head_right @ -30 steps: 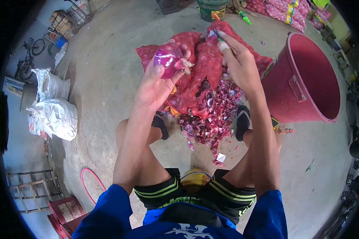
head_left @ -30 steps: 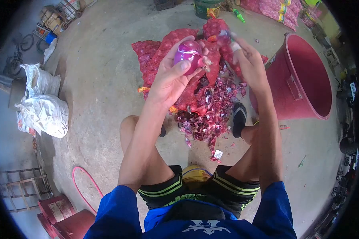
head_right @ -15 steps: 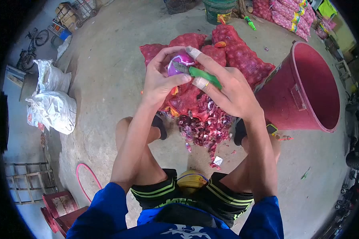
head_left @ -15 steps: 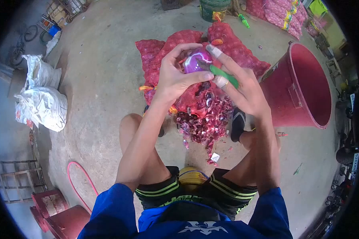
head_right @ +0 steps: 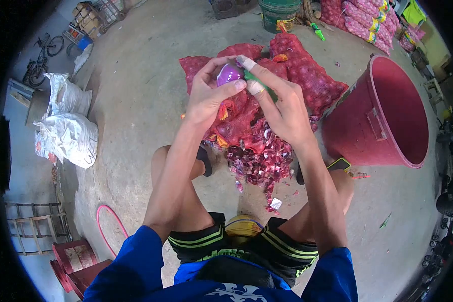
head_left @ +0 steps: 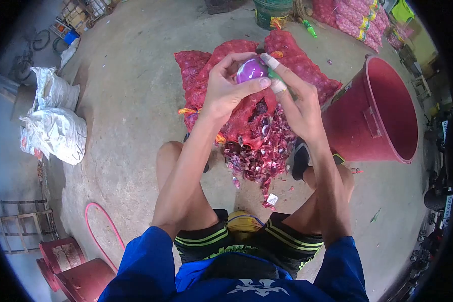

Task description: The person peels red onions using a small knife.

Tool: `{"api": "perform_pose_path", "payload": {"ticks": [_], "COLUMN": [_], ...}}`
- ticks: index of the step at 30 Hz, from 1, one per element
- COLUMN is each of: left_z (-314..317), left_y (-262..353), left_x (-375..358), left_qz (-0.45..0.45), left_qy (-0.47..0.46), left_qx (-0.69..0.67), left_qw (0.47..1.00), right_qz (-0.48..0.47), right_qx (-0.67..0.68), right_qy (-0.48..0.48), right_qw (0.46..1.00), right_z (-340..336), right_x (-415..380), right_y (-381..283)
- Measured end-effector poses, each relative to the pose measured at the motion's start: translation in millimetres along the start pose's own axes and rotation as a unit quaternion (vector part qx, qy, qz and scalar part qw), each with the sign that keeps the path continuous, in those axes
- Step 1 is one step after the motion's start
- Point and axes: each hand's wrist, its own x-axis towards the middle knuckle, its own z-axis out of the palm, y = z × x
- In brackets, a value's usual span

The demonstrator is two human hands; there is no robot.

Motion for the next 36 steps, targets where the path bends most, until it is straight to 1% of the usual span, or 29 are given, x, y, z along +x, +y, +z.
{"api": "perform_pose_path", "payload": {"ticks": [1, 2, 3, 4, 5, 6, 9, 10, 12, 16, 18, 20, 23, 25, 27, 28, 30, 32, 33, 34, 36], "left_z": [-2.0, -3.8, -5.3, -7.4, -9.4, -10.4, -9.4, -6.9, -3.3, -2.6, -1.6, -1.2, -0.1, -2.1, -5.3, -6.3, -8.4, -12.9, -14.4, -16.0, -16.7], "left_y": [-0.8, -1.6, -1.7, -0.6, -0.4, -2.8, -7.6, -7.9, -8.7, -9.5, -11.6, -13.4, -14.2, -16.7, -15.7, -14.3, -14.2, -15.2, -15.3, -15.5, -15.7], "left_x": [-0.7, -2.3, -5.3, -7.9, -8.8, -8.3, -2.7, -5.1, -8.4, -7.9, -6.9, -7.4, -6.3, -4.5, -3.8, -3.6, -2.1, -1.8, -1.7, -2.0, -2.5], "left_qz": [-0.014, -0.029, -0.029, -0.023, -0.016, -0.015, -0.015, -0.024, -0.034, -0.024, -0.022, -0.029, -0.014, -0.022, -0.027, -0.031, -0.037, -0.051, -0.049, -0.061, -0.071], "left_qy": [-0.023, -0.045, -0.045, -0.061, -0.075, -0.073, -0.065, -0.053, -0.040, -0.042, -0.050, -0.039, -0.045, -0.052, -0.057, -0.058, -0.060, -0.063, -0.062, -0.058, -0.055], "left_qx": [-0.038, -0.076, -0.077, -0.099, -0.122, -0.122, -0.147, -0.167, -0.188, -0.184, -0.183, -0.194, -0.181, -0.183, -0.184, -0.184, -0.183, -0.120, -0.119, -0.118, -0.117], "left_qw": [0.999, 0.996, 0.996, 0.993, 0.990, 0.990, 0.987, 0.984, 0.981, 0.982, 0.982, 0.980, 0.982, 0.981, 0.981, 0.981, 0.981, 0.989, 0.990, 0.989, 0.989], "right_qz": [-0.011, 0.067, 0.120, 0.170, 0.134, 0.135, 0.161, 0.146, 0.083, 0.051, 0.004, 0.006, 0.001, -0.005, -0.046, -0.047, -0.015, 0.005, 0.023, 0.022, 0.048], "right_qx": [-0.002, 0.007, 0.036, 0.064, 0.085, 0.085, 0.073, 0.078, 0.082, 0.047, 0.035, 0.035, 0.024, 0.013, -0.060, -0.060, -0.027, -0.009, 0.008, 0.009, -0.036], "right_qy": [0.028, 0.075, 0.065, 0.058, 0.058, 0.056, -0.049, -0.077, -0.093, -0.100, -0.081, -0.082, -0.083, -0.082, -0.073, -0.075, -0.060, -0.067, -0.074, -0.075, -0.091], "right_qw": [1.000, 0.995, 0.990, 0.982, 0.986, 0.986, 0.983, 0.983, 0.989, 0.993, 0.996, 0.996, 0.996, 0.997, 0.994, 0.994, 0.998, 0.998, 0.997, 0.997, 0.994], "right_z": [-0.2, -10.1, -31.9, -44.1, -47.9, -42.4, -26.8, -23.8, -14.5, -15.2, -14.5, -16.0, -19.3, -21.1, -21.0, -19.9, -17.1, -16.0, -16.1, -16.6, -19.4], "right_x": [0.8, 1.6, 3.1, 10.7, 11.3, 7.6, -2.0, -2.1, -4.7, -3.2, -2.6, -1.8, -1.3, -0.9, 0.1, 0.9, 2.0, 0.6, 1.6, 1.6, 1.3], "right_y": [6.5, 20.2, 35.2, 32.3, 28.2, 22.6, -1.2, -11.0, -11.8, -12.9, -11.1, -14.6, -14.4, -11.6, -9.7, -10.7, -14.2, -12.4, -11.5, -12.3, -14.4]}}
